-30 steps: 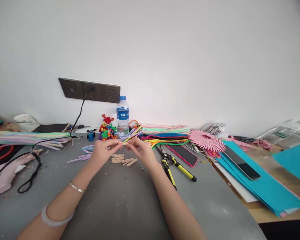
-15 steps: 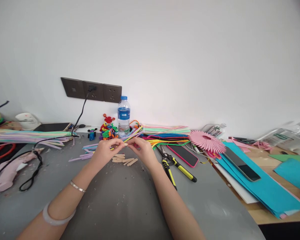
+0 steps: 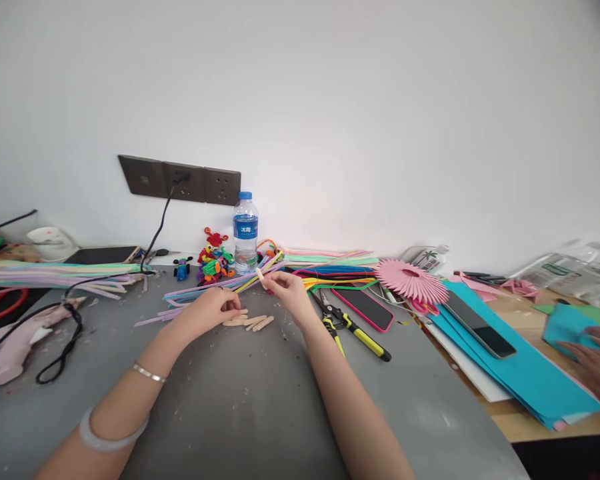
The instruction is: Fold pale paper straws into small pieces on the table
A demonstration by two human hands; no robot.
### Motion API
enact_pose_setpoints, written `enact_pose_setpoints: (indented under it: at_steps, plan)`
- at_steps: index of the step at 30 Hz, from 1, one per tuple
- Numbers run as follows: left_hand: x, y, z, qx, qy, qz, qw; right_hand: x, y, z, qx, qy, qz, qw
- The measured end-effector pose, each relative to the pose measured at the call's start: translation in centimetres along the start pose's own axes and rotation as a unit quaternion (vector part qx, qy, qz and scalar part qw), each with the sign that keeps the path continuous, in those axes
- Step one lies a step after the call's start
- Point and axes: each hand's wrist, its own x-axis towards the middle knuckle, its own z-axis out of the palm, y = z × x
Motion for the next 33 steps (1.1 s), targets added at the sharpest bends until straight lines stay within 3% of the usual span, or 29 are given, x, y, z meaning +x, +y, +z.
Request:
enact_pose_setpoints:
  at_steps: [8,16,21,24,28,30,33]
  plan:
    - [-0.4,-0.5,0.1,-0.021,-0.012,-0.014,1.0,-0.3,-0.7,-0.1,0.133,-0.075,0.123,0.981]
    - [-0.6,-0.8,0.2,-0.018,-0.018,-0.035,0.999,-0.3,-0.5,0.0,0.17,-0.112,0.17,0.964]
    - [-0.1,0.6,-0.2,-0.097,0.081,-0.02,0.992,-0.5,-1.1,0.5,0.178,-0.116,0.15,0.965]
    - [0.2,1.7,-0.2,-0.251,0.132,-0.026,0.959,-0.9,-1.6,1.0,0.182,-0.118,0.138,0.966]
    - [0.5,2.4,0.4,-0.446,0.139,-0.072,0.881,-1.1,-1.6,1.7,0.184,-0.119,0.128,0.967]
    - [0.6,2.4,1.0,-0.506,0.134,-0.097,0.847,-1.1,-1.4,1.9,0.182,-0.118,0.126,0.968]
    - [0.7,2.3,1.7,-0.551,0.122,-0.115,0.818,-1.0,-1.1,2.0,0.178,-0.119,0.121,0.969]
